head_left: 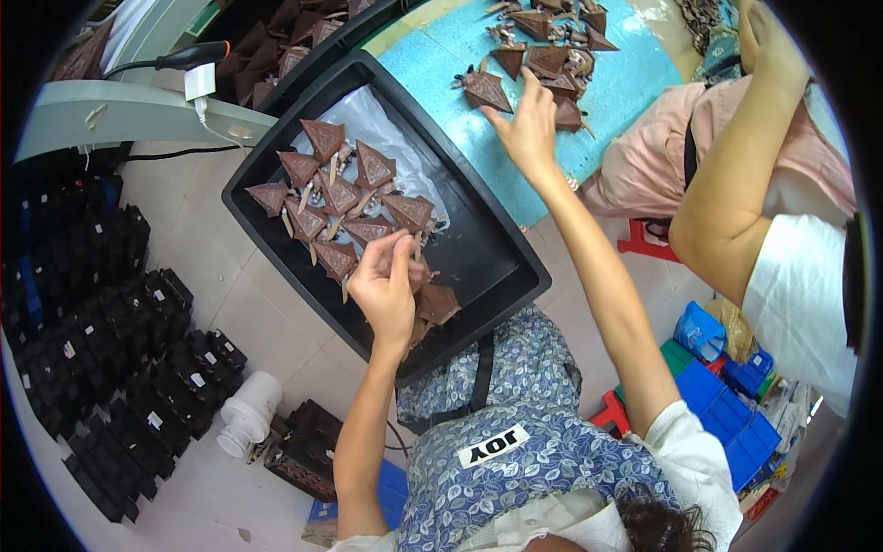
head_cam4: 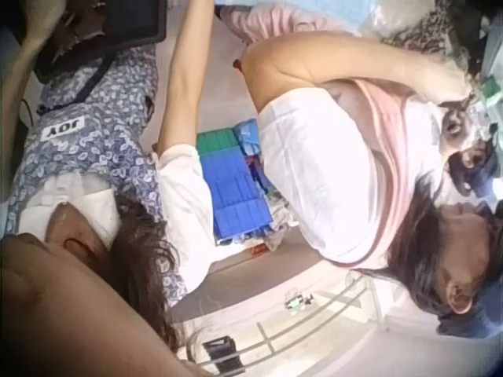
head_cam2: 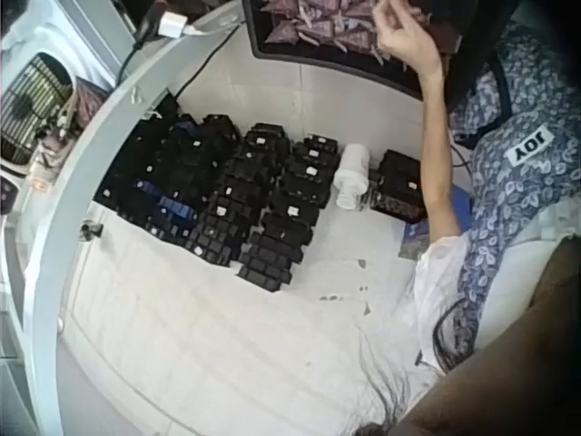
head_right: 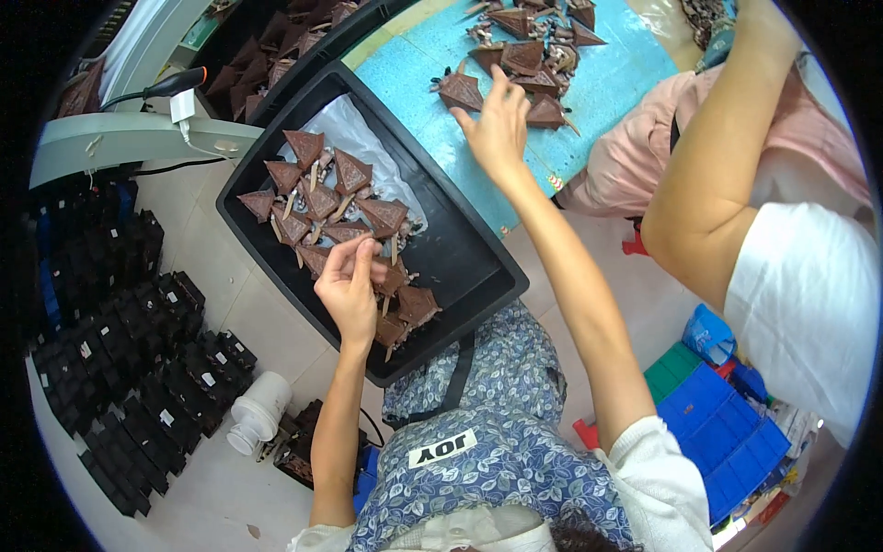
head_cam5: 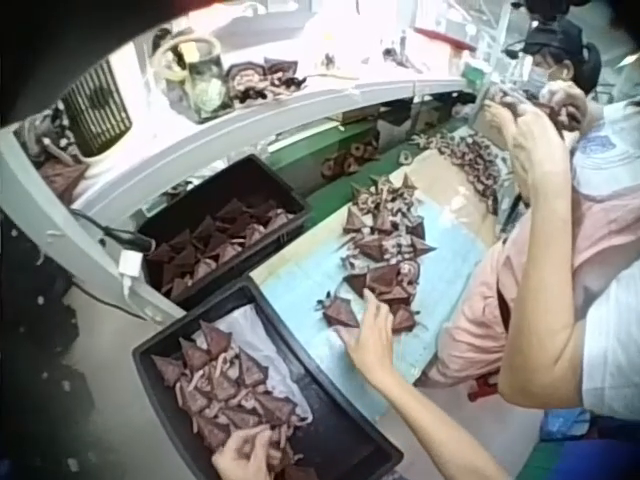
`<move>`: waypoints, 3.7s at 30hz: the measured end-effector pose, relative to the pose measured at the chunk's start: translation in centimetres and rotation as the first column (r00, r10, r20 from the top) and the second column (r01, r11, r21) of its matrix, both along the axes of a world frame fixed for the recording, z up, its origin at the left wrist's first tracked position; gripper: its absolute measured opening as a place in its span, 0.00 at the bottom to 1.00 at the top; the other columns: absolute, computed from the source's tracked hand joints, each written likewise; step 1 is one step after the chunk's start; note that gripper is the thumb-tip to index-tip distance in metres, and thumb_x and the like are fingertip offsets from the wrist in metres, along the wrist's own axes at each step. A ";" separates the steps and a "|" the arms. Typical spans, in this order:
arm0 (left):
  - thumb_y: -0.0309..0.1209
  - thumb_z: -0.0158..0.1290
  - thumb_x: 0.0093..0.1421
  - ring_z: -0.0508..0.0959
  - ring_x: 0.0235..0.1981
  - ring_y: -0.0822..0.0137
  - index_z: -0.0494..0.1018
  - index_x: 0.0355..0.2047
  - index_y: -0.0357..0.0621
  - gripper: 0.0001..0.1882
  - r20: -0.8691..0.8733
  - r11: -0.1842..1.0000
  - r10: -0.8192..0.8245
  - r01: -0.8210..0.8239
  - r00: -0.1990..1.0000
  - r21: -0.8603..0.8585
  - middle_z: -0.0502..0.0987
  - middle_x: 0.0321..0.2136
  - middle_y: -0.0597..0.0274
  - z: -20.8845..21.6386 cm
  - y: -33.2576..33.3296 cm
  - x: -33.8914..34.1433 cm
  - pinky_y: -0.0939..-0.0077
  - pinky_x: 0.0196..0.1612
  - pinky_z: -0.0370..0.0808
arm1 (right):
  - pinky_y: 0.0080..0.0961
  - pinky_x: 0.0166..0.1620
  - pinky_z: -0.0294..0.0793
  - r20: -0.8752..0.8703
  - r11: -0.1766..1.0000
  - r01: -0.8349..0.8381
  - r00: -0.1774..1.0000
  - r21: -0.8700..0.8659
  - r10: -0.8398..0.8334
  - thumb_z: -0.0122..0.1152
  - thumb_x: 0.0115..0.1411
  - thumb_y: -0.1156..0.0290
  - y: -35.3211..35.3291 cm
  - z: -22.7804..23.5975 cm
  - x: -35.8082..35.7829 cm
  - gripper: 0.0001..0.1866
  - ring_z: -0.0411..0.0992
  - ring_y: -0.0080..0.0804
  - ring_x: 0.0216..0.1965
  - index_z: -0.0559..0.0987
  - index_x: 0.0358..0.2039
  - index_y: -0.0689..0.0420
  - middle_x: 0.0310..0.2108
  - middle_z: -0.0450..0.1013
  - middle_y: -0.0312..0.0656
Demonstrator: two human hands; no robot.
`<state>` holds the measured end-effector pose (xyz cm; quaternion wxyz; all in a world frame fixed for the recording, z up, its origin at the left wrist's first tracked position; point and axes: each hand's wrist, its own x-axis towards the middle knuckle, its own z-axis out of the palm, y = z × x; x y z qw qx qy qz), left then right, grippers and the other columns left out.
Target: The person assembles small plastic figurine parts by applying glue from a bottle to the parts and joining them together by hand.
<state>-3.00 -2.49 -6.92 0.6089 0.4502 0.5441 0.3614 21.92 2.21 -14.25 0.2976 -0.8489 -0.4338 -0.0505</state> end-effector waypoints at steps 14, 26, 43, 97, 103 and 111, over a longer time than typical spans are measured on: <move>0.54 0.38 0.65 0.71 0.53 0.52 0.56 0.60 0.32 0.37 0.942 0.538 0.035 0.788 0.332 -0.298 0.68 0.54 0.44 1.0 5.2 1.5 0.59 0.48 0.75 | 0.33 0.51 0.71 -0.382 0.521 -0.850 0.456 0.083 0.804 0.65 0.42 0.83 -6.0 16.8 -3.9 0.33 0.71 0.43 0.49 0.73 0.53 0.57 0.51 0.71 0.46; 0.43 0.38 0.63 0.59 0.63 0.49 0.63 0.57 0.40 0.27 0.888 0.847 0.082 0.438 0.453 -0.302 0.61 0.60 0.45 6.1 -0.6 1.6 0.53 0.64 0.58 | 0.12 0.31 0.72 -0.945 0.976 -0.046 0.246 0.212 0.217 0.65 0.55 0.78 -12.6 17.7 -13.2 0.15 0.72 0.16 0.29 0.71 0.42 0.65 0.29 0.74 0.36; 0.42 0.47 0.64 0.67 0.47 0.62 0.69 0.48 0.54 0.14 0.832 0.660 0.550 0.573 0.070 -0.485 0.71 0.43 0.66 4.7 -3.0 2.8 0.64 0.55 0.65 | 0.33 0.34 0.71 -0.316 0.900 -0.266 0.870 0.344 0.378 0.66 0.40 0.78 -14.6 18.0 -15.0 0.19 0.68 0.42 0.32 0.74 0.36 0.62 0.32 0.68 0.46; 0.40 0.47 0.66 0.73 0.50 0.65 0.61 0.58 0.39 0.25 0.652 0.919 -0.020 0.271 0.758 -0.288 0.71 0.51 0.56 2.4 0.1 7.6 0.68 0.53 0.72 | 0.38 0.54 0.68 -0.438 0.922 -0.287 0.816 0.259 0.377 0.69 0.43 0.73 -11.1 13.0 -7.2 0.30 0.66 0.47 0.53 0.70 0.49 0.60 0.53 0.64 0.49; 0.28 0.71 0.38 0.71 0.51 0.56 0.69 0.53 0.39 0.39 -0.434 0.293 -0.431 0.578 0.791 0.762 0.71 0.52 0.54 4.7 1.7 3.8 0.63 0.55 0.69 | 0.22 0.38 0.77 -0.976 0.977 0.067 -0.071 0.201 0.206 0.59 0.61 0.71 -12.9 15.4 -6.5 0.24 0.73 0.28 0.40 0.64 0.53 0.67 0.41 0.72 0.45; 0.53 0.30 0.69 0.74 0.50 0.56 0.58 0.58 0.39 0.31 0.664 0.864 -0.059 0.371 0.746 -0.340 0.69 0.53 0.44 5.5 -1.9 3.5 0.63 0.49 0.75 | 0.20 0.38 0.78 -0.950 0.942 0.160 -0.049 0.296 0.307 0.61 0.58 0.78 -14.2 15.6 -10.9 0.14 0.76 0.26 0.38 0.70 0.42 0.66 0.39 0.75 0.45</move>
